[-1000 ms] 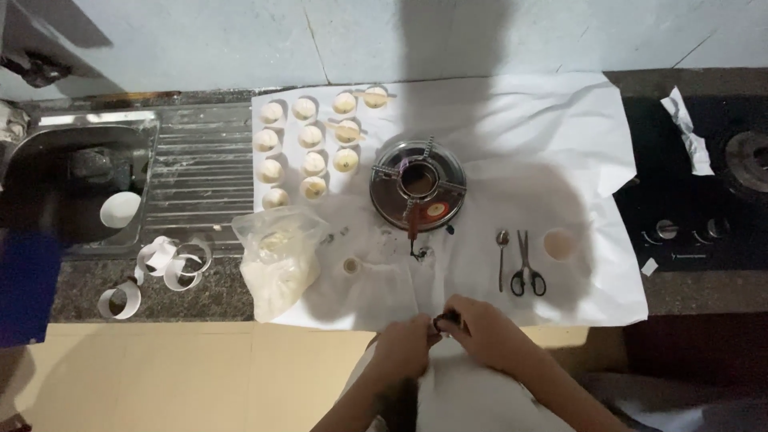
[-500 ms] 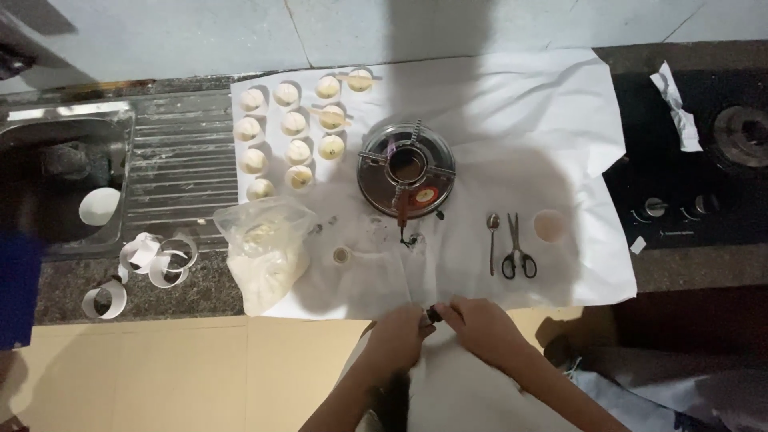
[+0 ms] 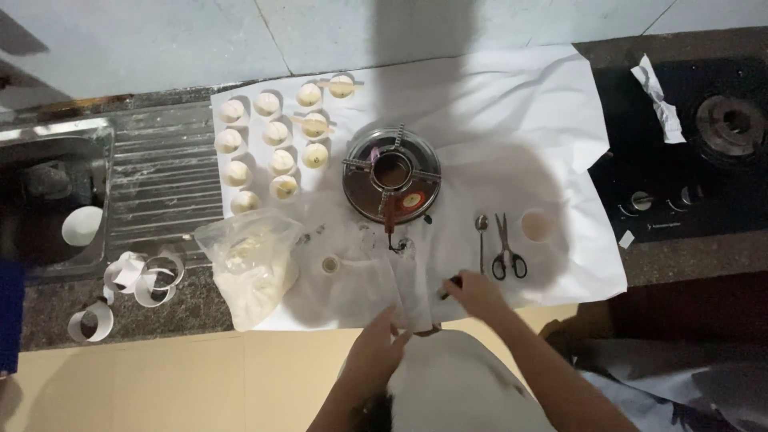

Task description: Preparing candle tins by cutting and applying adhesive tape for wick placement.

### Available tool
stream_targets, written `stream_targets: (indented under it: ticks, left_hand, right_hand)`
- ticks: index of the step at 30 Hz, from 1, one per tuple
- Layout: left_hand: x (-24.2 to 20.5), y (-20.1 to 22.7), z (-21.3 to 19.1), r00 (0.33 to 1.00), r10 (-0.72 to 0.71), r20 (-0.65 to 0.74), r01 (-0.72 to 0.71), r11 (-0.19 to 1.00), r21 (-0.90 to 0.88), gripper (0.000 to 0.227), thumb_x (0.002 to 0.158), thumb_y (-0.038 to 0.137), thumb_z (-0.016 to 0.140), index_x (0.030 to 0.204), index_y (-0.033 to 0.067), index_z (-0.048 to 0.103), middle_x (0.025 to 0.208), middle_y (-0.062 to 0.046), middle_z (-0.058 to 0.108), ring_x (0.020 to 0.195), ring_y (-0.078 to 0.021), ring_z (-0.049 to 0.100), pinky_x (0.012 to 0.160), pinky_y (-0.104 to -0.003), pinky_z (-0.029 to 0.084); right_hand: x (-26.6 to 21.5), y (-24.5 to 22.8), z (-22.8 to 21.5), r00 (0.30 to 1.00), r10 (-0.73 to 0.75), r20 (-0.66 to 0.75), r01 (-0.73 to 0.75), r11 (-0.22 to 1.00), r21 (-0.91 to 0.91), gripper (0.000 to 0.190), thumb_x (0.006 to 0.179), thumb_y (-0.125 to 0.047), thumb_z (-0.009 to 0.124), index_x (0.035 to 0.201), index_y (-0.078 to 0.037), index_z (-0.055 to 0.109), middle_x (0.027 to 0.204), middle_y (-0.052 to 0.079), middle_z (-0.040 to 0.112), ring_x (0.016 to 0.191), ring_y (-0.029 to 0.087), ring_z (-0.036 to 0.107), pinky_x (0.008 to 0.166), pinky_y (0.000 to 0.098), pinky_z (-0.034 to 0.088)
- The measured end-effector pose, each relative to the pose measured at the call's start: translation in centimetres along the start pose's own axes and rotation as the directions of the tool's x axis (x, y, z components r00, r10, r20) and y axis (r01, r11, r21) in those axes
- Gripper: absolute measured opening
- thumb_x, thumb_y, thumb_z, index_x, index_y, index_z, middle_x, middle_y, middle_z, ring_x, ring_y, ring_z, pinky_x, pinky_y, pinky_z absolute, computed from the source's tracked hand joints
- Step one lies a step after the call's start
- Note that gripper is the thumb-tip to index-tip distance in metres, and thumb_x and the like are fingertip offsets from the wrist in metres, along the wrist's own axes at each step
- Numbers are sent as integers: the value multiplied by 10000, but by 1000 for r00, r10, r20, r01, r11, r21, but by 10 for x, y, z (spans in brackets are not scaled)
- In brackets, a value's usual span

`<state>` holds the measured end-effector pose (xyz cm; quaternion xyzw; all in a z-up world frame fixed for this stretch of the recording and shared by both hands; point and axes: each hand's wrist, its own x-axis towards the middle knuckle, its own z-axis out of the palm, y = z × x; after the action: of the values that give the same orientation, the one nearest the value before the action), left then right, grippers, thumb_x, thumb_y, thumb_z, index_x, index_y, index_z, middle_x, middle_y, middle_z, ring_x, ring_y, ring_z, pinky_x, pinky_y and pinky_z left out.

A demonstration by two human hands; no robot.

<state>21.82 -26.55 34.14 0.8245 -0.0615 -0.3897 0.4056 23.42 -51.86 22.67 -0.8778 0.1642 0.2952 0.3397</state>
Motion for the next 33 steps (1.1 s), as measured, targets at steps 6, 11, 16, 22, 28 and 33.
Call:
stream_targets:
  ticks: [6,11,16,22,28,33]
  left_hand:
    - [2,-44,19,996,-86,-36,89,992,88,335,956,356,528,1241,258,675,1001,1,661,950,-199,655,905,-353,496]
    - [1,-57,20,996,-85,-19,86,993,86,240,960,290,526,1145,277,679,1072,73,681,868,-128,647,823,-298,512]
    - [10,-83,28,985,-169,-41,173,978,115,243,956,354,542,1093,244,710,1142,78,724,861,-212,716,828,-339,534]
    - [-4,-44,10,964,-250,-89,257,963,77,277,1001,313,513,1164,302,738,692,33,683,672,-139,646,754,-280,533]
    - [-5,-32,10,973,-217,-81,224,969,101,298,1001,360,493,1197,303,710,707,25,697,713,-152,684,760,-310,533]
    - [-7,-21,8,983,-141,-115,154,981,118,292,1002,318,471,1130,287,732,729,48,759,678,-168,662,707,-301,507]
  right_hand:
    - [82,14,-22,957,264,117,-200,897,-394,533,928,-463,546,1153,2,677,1166,183,706,1064,396,685,829,483,583]
    - [106,12,-21,960,270,-78,-281,918,-281,455,977,-340,435,1099,-30,746,1093,149,732,1018,334,707,777,447,603]
    - [73,30,-21,955,247,-166,-260,963,-68,571,990,-555,445,1263,-64,547,1251,148,586,1097,404,652,853,542,534]
    - [57,137,19,847,3,-532,-268,866,-422,370,933,-295,556,1164,-7,533,1133,199,592,1060,359,602,762,409,600]
    - [51,117,-2,765,174,-620,-447,836,-318,609,884,-373,674,1321,-22,436,1040,133,644,958,303,654,590,440,587]
    - [42,98,-36,851,389,-353,-461,875,-146,501,930,-392,620,1303,-104,448,980,130,699,918,369,708,659,485,584]
